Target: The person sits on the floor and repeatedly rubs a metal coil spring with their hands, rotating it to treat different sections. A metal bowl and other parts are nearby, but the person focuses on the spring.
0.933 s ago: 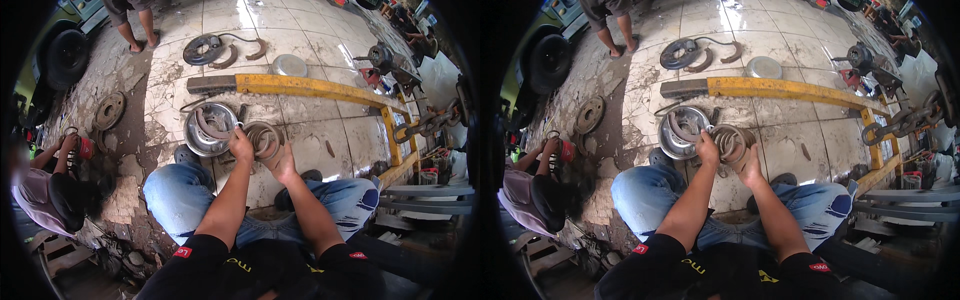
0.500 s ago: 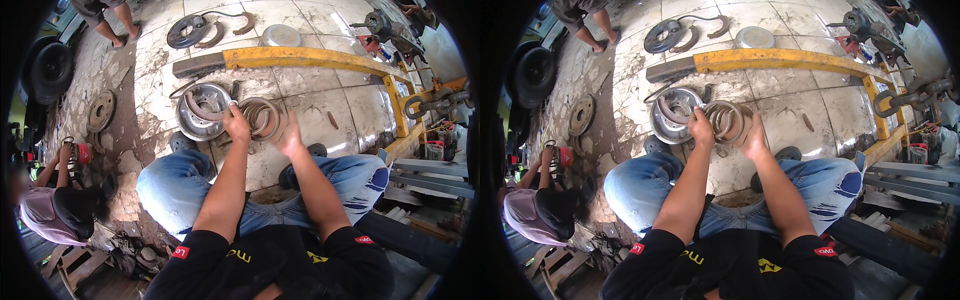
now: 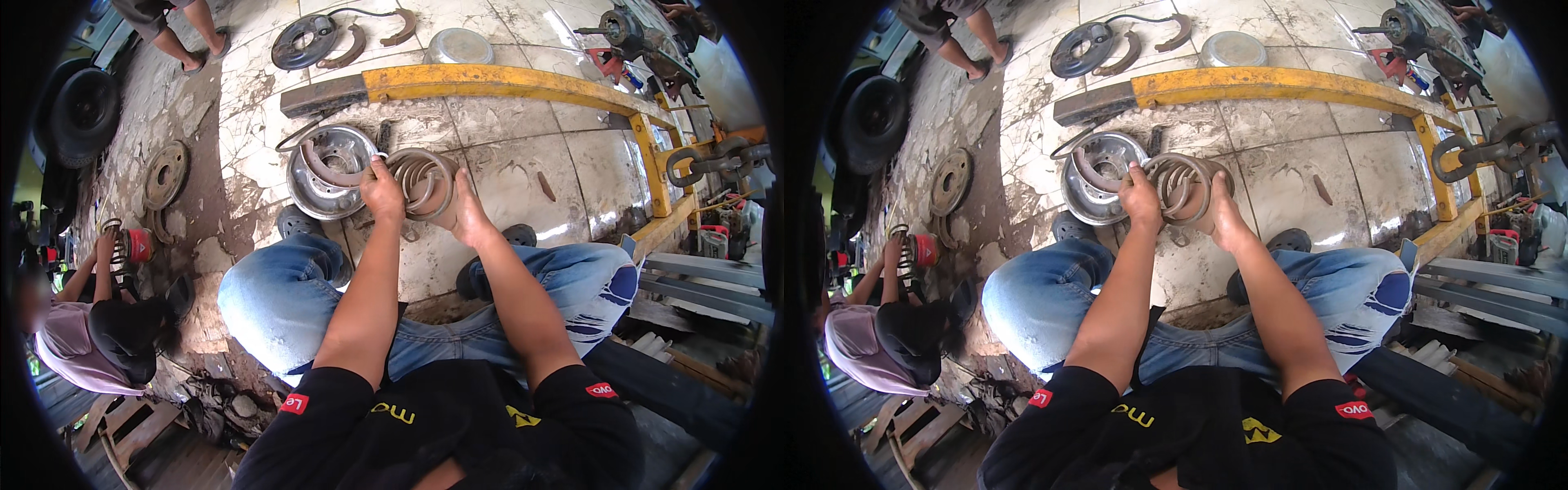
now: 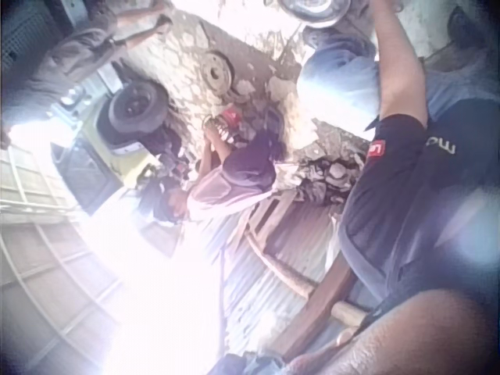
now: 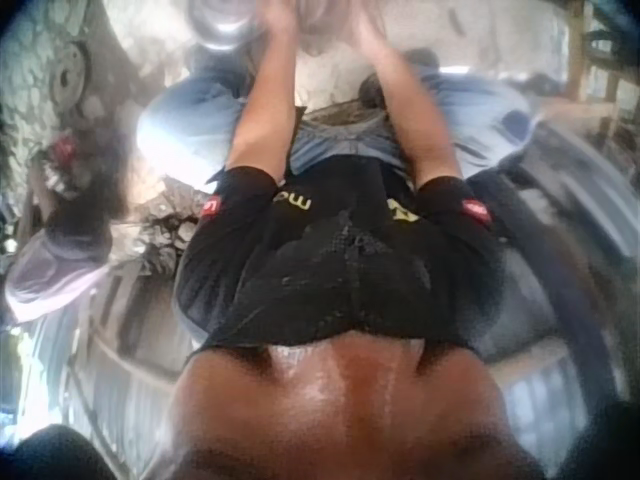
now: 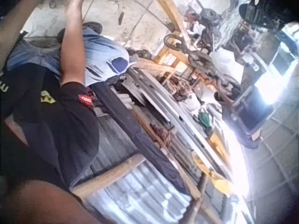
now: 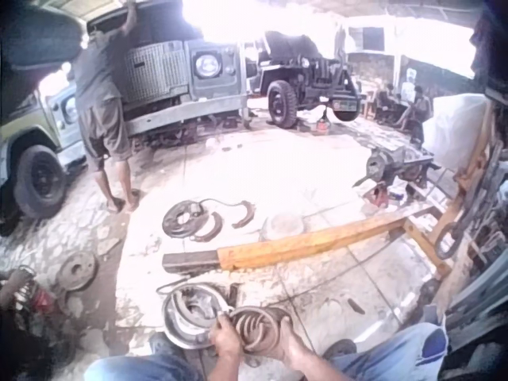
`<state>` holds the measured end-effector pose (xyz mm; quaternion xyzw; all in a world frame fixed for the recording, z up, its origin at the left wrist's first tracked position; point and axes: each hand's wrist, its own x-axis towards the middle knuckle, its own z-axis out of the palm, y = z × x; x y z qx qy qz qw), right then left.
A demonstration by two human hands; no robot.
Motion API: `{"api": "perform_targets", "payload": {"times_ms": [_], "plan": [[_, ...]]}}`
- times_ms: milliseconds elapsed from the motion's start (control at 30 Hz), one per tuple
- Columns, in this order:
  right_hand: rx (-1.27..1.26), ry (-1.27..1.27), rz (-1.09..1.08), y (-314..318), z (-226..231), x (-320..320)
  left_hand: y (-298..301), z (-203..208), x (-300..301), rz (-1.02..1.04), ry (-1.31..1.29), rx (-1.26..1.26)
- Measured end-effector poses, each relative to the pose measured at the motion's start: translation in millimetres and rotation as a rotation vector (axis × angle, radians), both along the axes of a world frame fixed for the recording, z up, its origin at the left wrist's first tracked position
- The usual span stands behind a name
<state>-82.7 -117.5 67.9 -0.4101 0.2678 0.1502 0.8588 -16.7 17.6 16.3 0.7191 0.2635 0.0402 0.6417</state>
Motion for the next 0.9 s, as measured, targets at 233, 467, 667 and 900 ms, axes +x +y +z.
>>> {"api": "perform_targets", "payload": {"times_ms": [233, 467, 667, 900], "plan": [[0.126, -0.156, -0.044, -8.9, 5.3, 4.7, 2.6, -8.1, -1.9, 0.004, 0.000, 0.060], [0.296, -0.191, -0.082, -23.5, 7.4, 9.5, -4.1, 14.5, -7.2, -0.029, -0.060, 0.157], [0.094, -0.080, -0.006, -15.5, -0.1, 5.1, 0.0, 10.1, -1.8, -0.087, 0.011, 0.086], [-0.057, -0.004, 0.102, -12.0, -10.5, 4.3, 7.0, 18.2, -6.4, -0.122, -0.013, 0.097]]}}
